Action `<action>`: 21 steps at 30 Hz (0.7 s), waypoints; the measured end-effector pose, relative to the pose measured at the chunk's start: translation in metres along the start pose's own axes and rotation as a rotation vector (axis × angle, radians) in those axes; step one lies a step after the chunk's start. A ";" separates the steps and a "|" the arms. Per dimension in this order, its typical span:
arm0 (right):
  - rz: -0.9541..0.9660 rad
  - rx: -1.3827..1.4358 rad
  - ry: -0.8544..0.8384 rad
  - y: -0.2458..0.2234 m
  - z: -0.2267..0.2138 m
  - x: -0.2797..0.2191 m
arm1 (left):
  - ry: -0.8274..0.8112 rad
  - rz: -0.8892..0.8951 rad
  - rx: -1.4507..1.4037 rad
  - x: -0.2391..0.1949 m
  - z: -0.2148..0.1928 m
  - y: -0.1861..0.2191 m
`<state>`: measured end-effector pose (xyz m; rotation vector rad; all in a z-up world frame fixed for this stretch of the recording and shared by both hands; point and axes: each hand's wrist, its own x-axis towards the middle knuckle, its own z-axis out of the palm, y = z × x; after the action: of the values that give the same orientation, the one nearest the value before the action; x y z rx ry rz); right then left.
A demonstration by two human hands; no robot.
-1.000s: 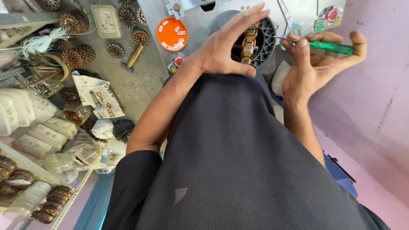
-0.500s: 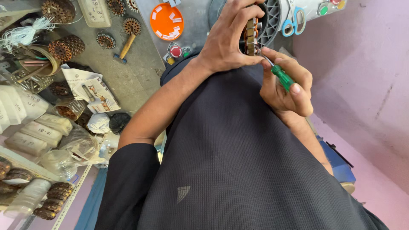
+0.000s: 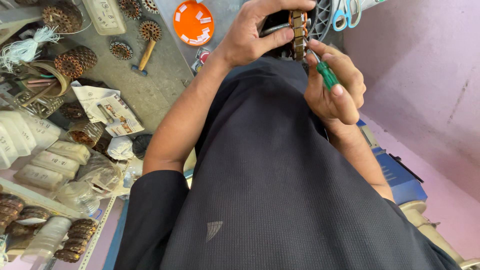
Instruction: The person assembles a motor stator by inserting wires into the slots and using a screwdriver to secure components while using a winding machine.
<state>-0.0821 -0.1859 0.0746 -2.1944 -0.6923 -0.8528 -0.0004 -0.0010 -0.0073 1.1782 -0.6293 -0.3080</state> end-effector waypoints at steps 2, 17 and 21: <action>-0.044 -0.006 -0.009 0.000 0.001 0.002 | 0.011 -0.020 -0.061 0.002 0.001 0.001; 0.508 0.314 0.039 0.006 -0.007 0.008 | 0.053 -0.087 -0.092 0.002 0.004 -0.006; 0.322 0.256 0.062 0.010 -0.003 0.010 | 0.047 -0.061 -0.111 0.007 0.002 -0.004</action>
<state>-0.0698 -0.1920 0.0793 -1.9694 -0.3792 -0.6261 0.0039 -0.0076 -0.0084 1.0967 -0.5295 -0.3610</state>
